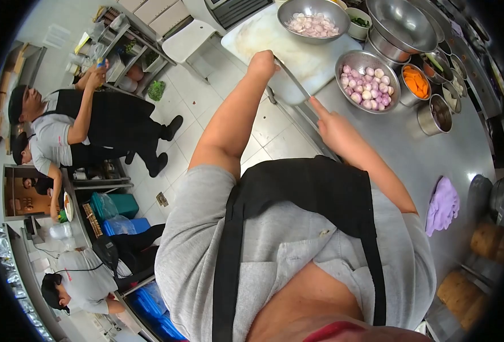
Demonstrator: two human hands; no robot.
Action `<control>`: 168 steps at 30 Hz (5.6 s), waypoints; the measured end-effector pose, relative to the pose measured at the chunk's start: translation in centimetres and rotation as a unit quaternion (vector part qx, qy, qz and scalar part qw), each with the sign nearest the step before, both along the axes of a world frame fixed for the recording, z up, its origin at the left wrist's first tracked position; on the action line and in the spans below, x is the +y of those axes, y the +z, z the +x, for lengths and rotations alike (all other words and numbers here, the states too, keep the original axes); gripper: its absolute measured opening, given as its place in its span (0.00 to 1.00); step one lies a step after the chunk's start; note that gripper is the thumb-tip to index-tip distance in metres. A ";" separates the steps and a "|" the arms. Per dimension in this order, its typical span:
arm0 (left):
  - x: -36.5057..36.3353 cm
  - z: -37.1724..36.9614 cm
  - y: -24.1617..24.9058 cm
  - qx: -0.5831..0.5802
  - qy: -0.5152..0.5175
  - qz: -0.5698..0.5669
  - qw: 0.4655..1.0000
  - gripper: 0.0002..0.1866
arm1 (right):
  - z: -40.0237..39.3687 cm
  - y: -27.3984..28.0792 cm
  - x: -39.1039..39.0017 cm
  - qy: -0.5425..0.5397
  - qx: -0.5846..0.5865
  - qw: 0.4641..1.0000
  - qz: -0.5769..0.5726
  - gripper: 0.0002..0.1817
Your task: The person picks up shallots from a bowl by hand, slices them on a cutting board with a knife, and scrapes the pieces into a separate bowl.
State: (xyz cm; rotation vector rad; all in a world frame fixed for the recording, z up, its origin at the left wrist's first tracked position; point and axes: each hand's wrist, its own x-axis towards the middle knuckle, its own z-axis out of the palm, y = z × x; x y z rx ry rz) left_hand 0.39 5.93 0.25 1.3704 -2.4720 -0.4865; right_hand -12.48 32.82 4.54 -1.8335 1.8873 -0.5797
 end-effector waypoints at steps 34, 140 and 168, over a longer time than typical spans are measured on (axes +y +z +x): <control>-0.3 -0.2 0.7 -0.063 -0.002 0.000 0.998 0.18 | 0.0 0.1 -0.2 0.003 0.014 1.000 0.010 0.34; -3.1 0.2 -1.9 -0.055 -0.059 -0.026 0.996 0.17 | -1.1 0.2 -1.3 -0.098 -0.347 0.922 0.142 0.29; -1.9 0.7 0.1 0.050 0.022 0.179 0.982 0.21 | -0.6 -2.7 -1.2 -0.072 -0.111 0.991 0.019 0.30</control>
